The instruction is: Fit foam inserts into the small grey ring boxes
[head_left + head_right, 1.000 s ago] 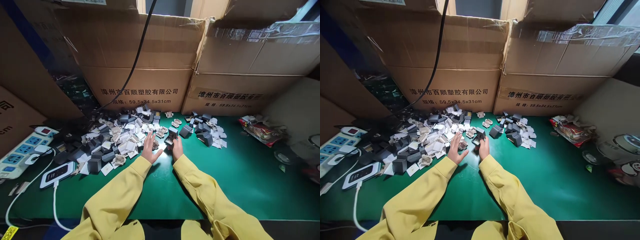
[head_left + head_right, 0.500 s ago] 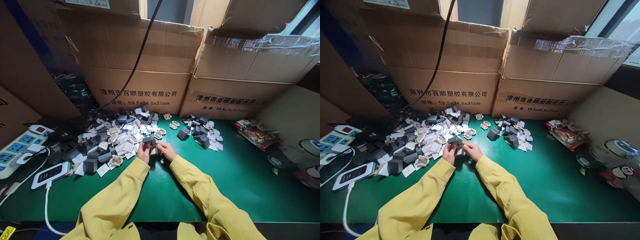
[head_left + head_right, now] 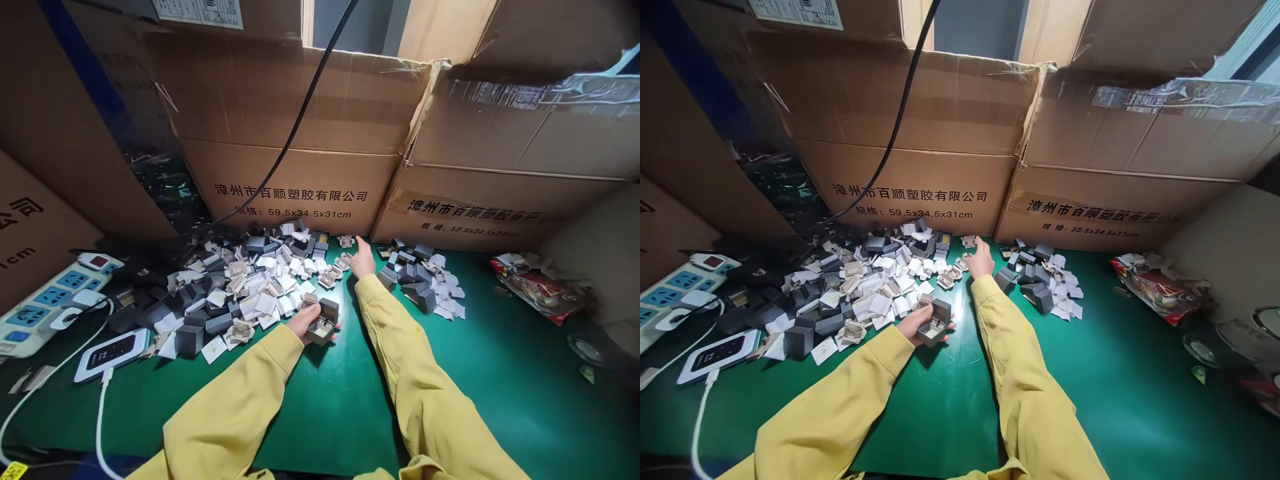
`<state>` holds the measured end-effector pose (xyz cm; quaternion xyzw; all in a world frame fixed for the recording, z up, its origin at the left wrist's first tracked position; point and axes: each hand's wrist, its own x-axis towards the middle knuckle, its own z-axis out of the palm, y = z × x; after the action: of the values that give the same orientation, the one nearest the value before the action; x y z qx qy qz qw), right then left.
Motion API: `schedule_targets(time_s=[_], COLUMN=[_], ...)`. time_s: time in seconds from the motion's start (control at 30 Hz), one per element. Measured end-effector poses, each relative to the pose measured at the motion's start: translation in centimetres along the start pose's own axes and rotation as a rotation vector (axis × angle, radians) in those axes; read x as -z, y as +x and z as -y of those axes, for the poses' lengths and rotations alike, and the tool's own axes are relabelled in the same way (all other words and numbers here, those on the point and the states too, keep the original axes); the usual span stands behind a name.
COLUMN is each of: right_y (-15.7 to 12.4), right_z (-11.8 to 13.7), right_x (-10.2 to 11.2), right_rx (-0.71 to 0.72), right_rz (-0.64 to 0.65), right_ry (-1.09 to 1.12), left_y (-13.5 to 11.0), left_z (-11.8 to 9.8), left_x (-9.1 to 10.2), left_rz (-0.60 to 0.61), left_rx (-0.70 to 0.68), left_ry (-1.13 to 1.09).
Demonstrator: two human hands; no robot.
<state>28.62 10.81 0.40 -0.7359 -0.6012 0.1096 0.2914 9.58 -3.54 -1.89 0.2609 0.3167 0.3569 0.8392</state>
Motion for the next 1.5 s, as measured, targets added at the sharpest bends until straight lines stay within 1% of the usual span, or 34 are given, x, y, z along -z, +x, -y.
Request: schedule_targets(time_s=[0.07,0.1,0.17,0.27,0.33,0.4,0.57,0.67,0.7,0.77,0.8,0.83,0.87,0.9,1.0,1.1,1.2,1.33,1.4,1.43,1.5], right_y=[1.7,2.5,3.8,4.5,4.3,3.8,2.1,0.3,-0.3,-1.7,-2.4,-2.9,-3.4,-3.7,-3.6,-2.4,-1.0,-0.3,-0.5,-0.6,-1.0], right_z=[-0.1,0.0,0.4,1.1,1.4,1.6,1.3,1.6,1.9,2.6,3.1,3.5,4.0,4.4,5.1,5.4,5.5,5.3,4.7,4.4,3.6], right_x=[-0.1,-0.2,-0.8,-1.7,-2.1,-2.0,-0.3,0.8,1.0,1.4,1.4,1.3,1.2,1.0,0.0,-1.3,-2.5,-3.7,-3.8,-3.7,-3.4], right_rx=[0.012,0.003,0.001,0.049,0.082,0.094,0.130,0.164,0.166,0.189,0.229,0.299,0.374,0.422,0.444,0.452,0.468,0.512,0.529,0.533,0.576], right_rz=[-0.076,-0.077,-0.022,0.066,0.115,0.154,0.249,0.289,0.271,0.184,0.115,0.082,0.090,0.132,0.176,0.190,0.217,0.227,0.176,0.119,-0.001], right_ry=[-0.002,-0.043,-0.127,-0.173,-0.197,-0.224,-0.275,-0.282,-0.282,-0.280,-0.279,-0.269,-0.260,-0.262,-0.272,-0.285,-0.296,-0.301,-0.262,-0.205,-0.021], left_y=[0.1,0.1,-0.1,-0.3,-0.4,-0.4,-0.4,-0.3,-0.3,-0.3,-0.3,-0.3,-0.3,-0.4,-0.6,-0.8,-1.1,-1.1,-0.9,-0.8,-0.7], left_z=[-0.4,-0.6,-1.0,-1.1,-1.1,-1.1,-1.4,-1.5,-1.5,-1.4,-1.3,-1.3,-1.3,-1.4,-1.9,-2.5,-2.9,-3.2,-3.3,-3.2,-3.0], left_x=[0.0,0.0,-0.1,-0.1,-0.1,0.0,-0.2,-0.1,0.0,0.3,0.6,0.9,1.2,1.5,2.1,2.4,2.4,2.3,2.1,2.0,1.8], left_rz=[-0.044,-0.064,-0.091,-0.069,-0.044,-0.039,-0.059,-0.033,-0.015,0.036,0.068,0.097,0.127,0.146,0.163,0.172,0.143,0.041,-0.011,-0.029,-0.036], left_rx=[0.002,0.015,0.034,0.011,-0.006,-0.006,-0.067,-0.090,-0.091,-0.089,-0.088,-0.088,-0.091,-0.097,-0.131,-0.152,-0.164,-0.209,-0.211,-0.215,-0.238], left_ry=[-0.025,-0.039,-0.053,-0.033,-0.026,-0.033,-0.029,-0.047,-0.060,-0.087,-0.101,-0.112,-0.124,-0.131,-0.148,-0.166,-0.175,-0.201,-0.232,-0.249,-0.262])
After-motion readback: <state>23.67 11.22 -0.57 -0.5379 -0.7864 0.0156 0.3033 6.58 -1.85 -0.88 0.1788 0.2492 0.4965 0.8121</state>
